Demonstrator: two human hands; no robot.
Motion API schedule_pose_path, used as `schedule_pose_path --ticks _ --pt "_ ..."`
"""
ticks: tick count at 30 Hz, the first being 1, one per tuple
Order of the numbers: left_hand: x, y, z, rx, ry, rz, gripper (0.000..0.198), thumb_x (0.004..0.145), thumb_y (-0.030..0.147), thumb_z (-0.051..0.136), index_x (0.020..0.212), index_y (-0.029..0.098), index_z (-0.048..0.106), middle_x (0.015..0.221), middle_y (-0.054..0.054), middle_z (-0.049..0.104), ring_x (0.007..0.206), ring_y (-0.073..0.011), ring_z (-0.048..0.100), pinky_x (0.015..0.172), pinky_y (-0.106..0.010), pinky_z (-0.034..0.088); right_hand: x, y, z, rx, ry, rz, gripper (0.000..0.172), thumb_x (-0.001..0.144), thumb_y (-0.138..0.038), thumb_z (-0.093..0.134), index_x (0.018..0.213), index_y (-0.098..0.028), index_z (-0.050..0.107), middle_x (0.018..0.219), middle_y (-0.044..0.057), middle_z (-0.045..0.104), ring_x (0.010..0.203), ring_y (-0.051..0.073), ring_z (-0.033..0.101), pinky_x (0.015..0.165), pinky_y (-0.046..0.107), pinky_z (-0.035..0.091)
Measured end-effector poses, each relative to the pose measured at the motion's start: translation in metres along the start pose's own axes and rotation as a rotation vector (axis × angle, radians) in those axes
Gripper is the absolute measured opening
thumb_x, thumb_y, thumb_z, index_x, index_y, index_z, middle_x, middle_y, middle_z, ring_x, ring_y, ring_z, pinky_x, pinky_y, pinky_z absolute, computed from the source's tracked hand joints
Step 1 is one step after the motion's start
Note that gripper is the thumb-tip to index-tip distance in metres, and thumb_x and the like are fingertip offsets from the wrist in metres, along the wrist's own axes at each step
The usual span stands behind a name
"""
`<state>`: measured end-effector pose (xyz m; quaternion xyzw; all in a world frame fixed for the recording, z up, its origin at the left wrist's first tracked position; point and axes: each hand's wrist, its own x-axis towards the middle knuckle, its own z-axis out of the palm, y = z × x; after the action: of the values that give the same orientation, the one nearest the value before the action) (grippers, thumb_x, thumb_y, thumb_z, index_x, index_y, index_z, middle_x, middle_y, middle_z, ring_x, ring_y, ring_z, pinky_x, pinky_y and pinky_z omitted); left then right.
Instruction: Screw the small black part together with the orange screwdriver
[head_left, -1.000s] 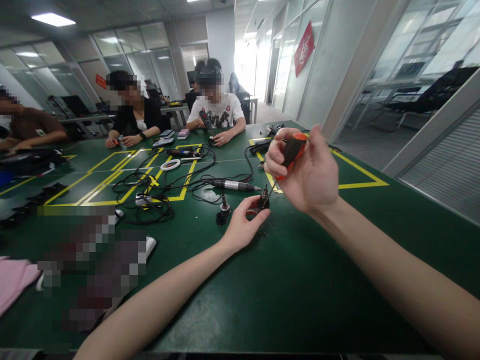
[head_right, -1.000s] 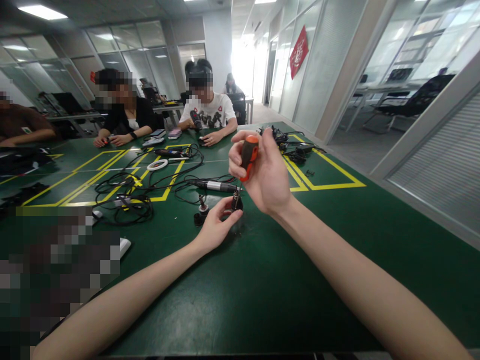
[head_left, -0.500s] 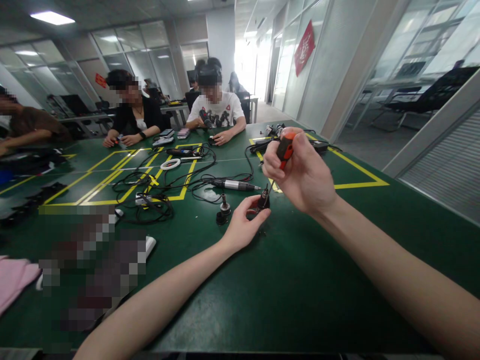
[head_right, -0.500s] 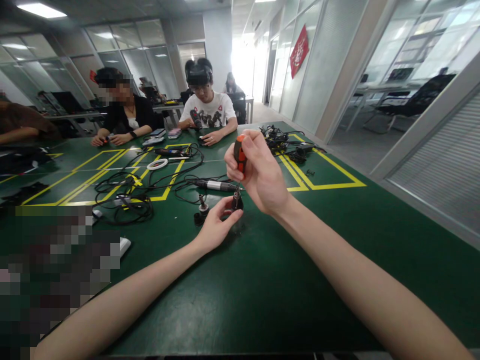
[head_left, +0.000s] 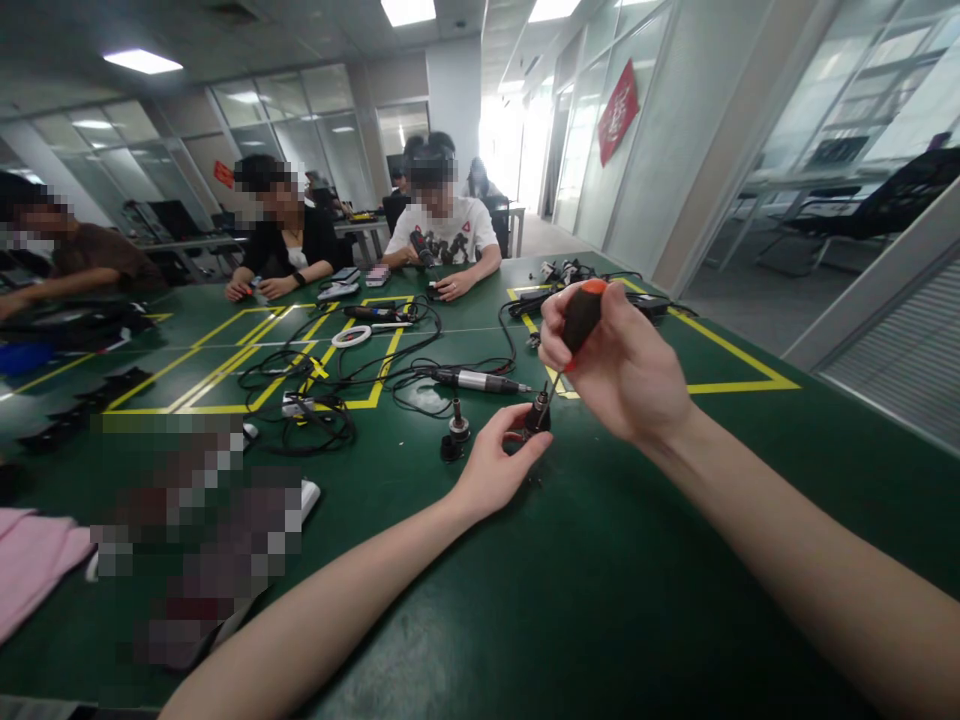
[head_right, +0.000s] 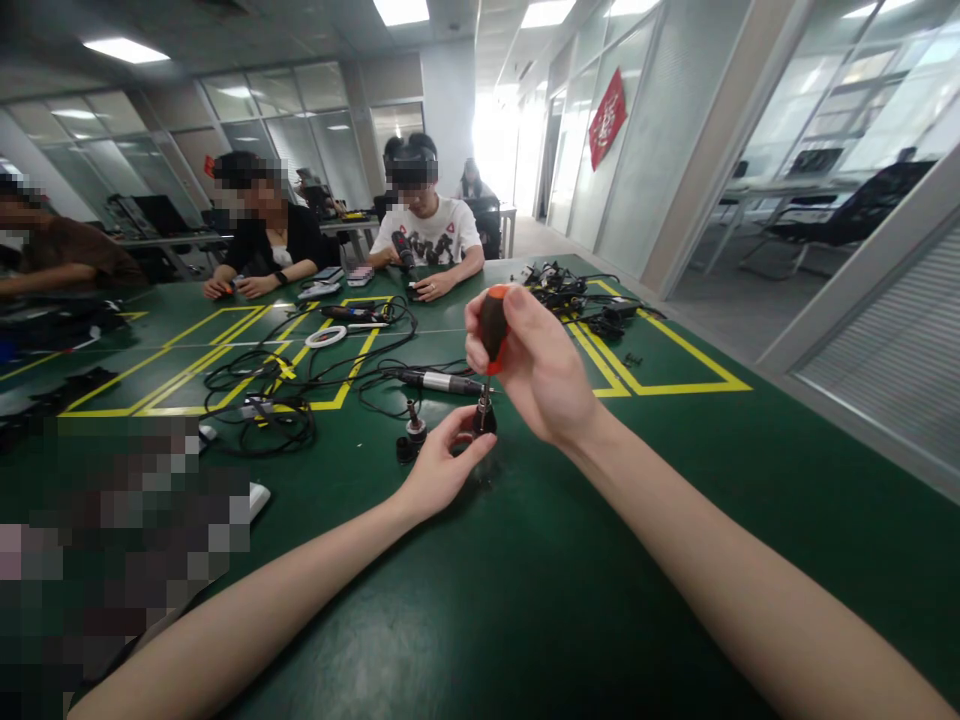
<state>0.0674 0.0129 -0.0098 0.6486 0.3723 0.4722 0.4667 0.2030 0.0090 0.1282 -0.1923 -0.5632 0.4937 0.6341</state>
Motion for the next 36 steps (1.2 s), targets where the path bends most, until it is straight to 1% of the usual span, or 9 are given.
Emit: schedule_pose_path --ticks 4,7,9,14,17,22,27,33,36 --pt "0.0000 0.0001 0.0003 -0.006 0.001 0.008 0.036 0.092 0.026 0.075 0.126 0.018 0.070 0.128 -0.010 0.074 0.114 -0.0243 0.070 0.102 -0.039 0.056 -0.0001 -0.0006 0.0029 0.014 -0.042 0.067 0.046 0.094 -0.072 0.061 0.091 -0.026 0.066 0.067 -0.003 0.044 0.052 0.013 0.039 0.050 0.031 0.034" --pt "0.0004 0.0004 0.0005 -0.012 0.002 0.006 0.036 0.092 0.026 0.075 0.127 0.018 0.069 0.128 -0.010 0.074 0.114 -0.0241 0.070 0.102 -0.039 0.056 -0.0016 0.0019 0.0054 0.073 -0.031 0.054 0.039 0.089 -0.066 0.072 0.092 -0.029 0.062 0.066 -0.005 0.046 0.053 0.013 0.038 0.051 0.030 0.033" --pt "0.0006 0.0004 0.0004 -0.010 -0.001 0.007 0.036 0.092 0.026 0.074 0.127 0.018 0.069 0.128 -0.010 0.074 0.113 -0.0237 0.070 0.102 -0.039 0.056 -0.0016 0.0039 0.0056 0.080 -0.004 0.051 0.040 0.086 -0.064 0.077 0.091 -0.029 0.059 0.068 -0.005 0.050 0.054 0.013 0.038 0.052 0.030 0.034" --pt "0.0009 -0.0009 -0.0003 -0.012 -0.011 0.009 0.038 0.093 0.028 0.074 0.128 0.017 0.069 0.129 -0.011 0.074 0.114 -0.0241 0.070 0.102 -0.039 0.056 0.0010 0.0029 0.0030 0.041 -0.020 0.099 0.052 0.091 -0.078 0.060 0.086 -0.026 0.060 0.063 -0.005 0.042 0.049 0.012 0.033 0.047 0.030 0.032" --pt "0.0009 -0.0020 -0.0004 -0.009 -0.003 0.017 0.038 0.092 0.027 0.075 0.128 0.018 0.069 0.130 -0.011 0.074 0.116 -0.0249 0.070 0.103 -0.040 0.056 0.0007 0.0010 0.0036 0.050 -0.033 0.068 0.055 0.088 -0.083 0.059 0.084 -0.028 0.058 0.060 -0.006 0.037 0.046 0.012 0.029 0.045 0.030 0.028" --pt "0.0009 -0.0026 -0.0004 -0.008 -0.002 0.008 0.038 0.092 0.028 0.075 0.129 0.017 0.068 0.130 -0.011 0.074 0.116 -0.0246 0.070 0.105 -0.040 0.056 0.0011 0.0023 0.0026 0.038 -0.045 0.055 0.058 0.085 -0.082 0.065 0.077 -0.025 0.056 0.060 -0.006 0.041 0.047 0.010 0.033 0.045 0.028 0.028" --pt "0.0010 -0.0019 -0.0009 -0.005 -0.005 0.011 0.038 0.093 0.028 0.075 0.129 0.017 0.068 0.129 -0.011 0.073 0.115 -0.0248 0.070 0.105 -0.041 0.056 0.0015 0.0013 0.0003 0.089 -0.084 0.107 0.059 0.086 -0.084 0.061 0.082 -0.025 0.060 0.056 -0.008 0.033 0.044 0.009 0.023 0.043 0.028 0.020" --pt "0.0004 -0.0009 -0.0016 -0.006 -0.009 -0.003 0.039 0.093 0.028 0.074 0.129 0.016 0.068 0.129 -0.011 0.073 0.115 -0.0249 0.069 0.105 -0.041 0.055 0.0020 0.0028 0.0003 0.076 -0.070 0.070 0.058 0.085 -0.081 0.066 0.074 -0.025 0.056 0.059 -0.006 0.041 0.045 0.009 0.029 0.043 0.028 0.024" --pt "0.0008 -0.0005 -0.0013 -0.012 -0.009 0.002 0.038 0.092 0.028 0.074 0.128 0.016 0.068 0.129 -0.012 0.073 0.115 -0.0253 0.069 0.103 -0.041 0.055 0.0027 0.0036 -0.0039 0.100 -0.086 0.099 0.059 0.086 -0.082 0.063 0.075 -0.024 0.059 0.055 -0.007 0.037 0.044 0.009 0.027 0.042 0.027 0.022"
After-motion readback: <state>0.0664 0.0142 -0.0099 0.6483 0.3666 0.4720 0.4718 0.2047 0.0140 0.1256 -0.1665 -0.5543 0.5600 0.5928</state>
